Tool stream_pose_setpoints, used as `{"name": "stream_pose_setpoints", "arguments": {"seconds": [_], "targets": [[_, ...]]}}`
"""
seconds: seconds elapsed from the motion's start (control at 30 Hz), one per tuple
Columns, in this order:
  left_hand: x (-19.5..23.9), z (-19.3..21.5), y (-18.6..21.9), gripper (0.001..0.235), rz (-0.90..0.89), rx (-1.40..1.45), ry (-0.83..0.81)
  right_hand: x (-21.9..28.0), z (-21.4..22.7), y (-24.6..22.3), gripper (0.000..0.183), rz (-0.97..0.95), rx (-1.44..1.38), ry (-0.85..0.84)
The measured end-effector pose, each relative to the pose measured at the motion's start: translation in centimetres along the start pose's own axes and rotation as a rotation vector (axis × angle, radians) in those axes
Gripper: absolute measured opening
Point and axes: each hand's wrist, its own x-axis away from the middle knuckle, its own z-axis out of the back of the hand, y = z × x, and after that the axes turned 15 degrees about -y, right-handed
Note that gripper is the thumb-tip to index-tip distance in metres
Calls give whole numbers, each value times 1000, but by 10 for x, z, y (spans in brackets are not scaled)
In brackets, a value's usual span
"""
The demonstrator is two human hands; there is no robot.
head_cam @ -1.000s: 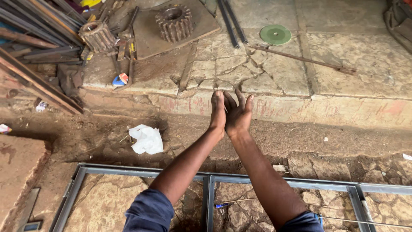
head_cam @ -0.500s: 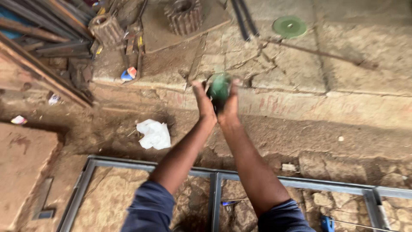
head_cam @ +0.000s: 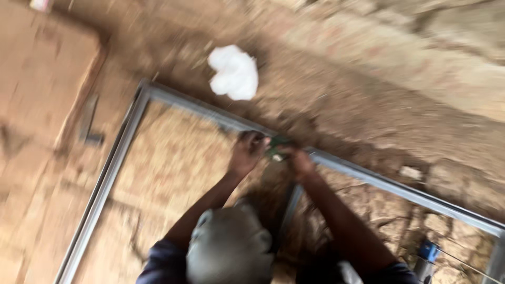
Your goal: The person assembles a metal frame by hand, aligning metal pieces, measuring them with a tape measure, and checking for squareness using a try square.
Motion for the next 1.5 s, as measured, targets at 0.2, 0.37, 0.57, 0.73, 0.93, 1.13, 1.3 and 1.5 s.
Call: {"name": "stream_pose_setpoints", "arguments": {"seconds": [0.2,0.37,0.57,0.73,0.93,1.13,1.3,1.5], "targets": [[46,-2,-15,28,-210,-83,-9,19,-47,-28,49,-32,325,-29],[49,-7,-42,29,-364,-567,93,24,-97,-39,53,-130,892,-20],[34,7,-61,20,-167,-566,-144,18,-114,-31,42,-105,1027,-88],[10,49,-112,16,-233,-143,376,30,-103,-21,30,71,1340,-173],[-19,204,-211,14,162,257,1142,102,-16,-53,24,-425,1935,40],[-27,263,-256,28,540,748,1330,204,70,-115,36,-854,2393,247],[-50,227,-254,31,397,1191,1172,226,85,-113,29,-785,2359,331],[-75,188,-236,32,408,1123,879,205,80,-102,27,-859,2302,387]]}}
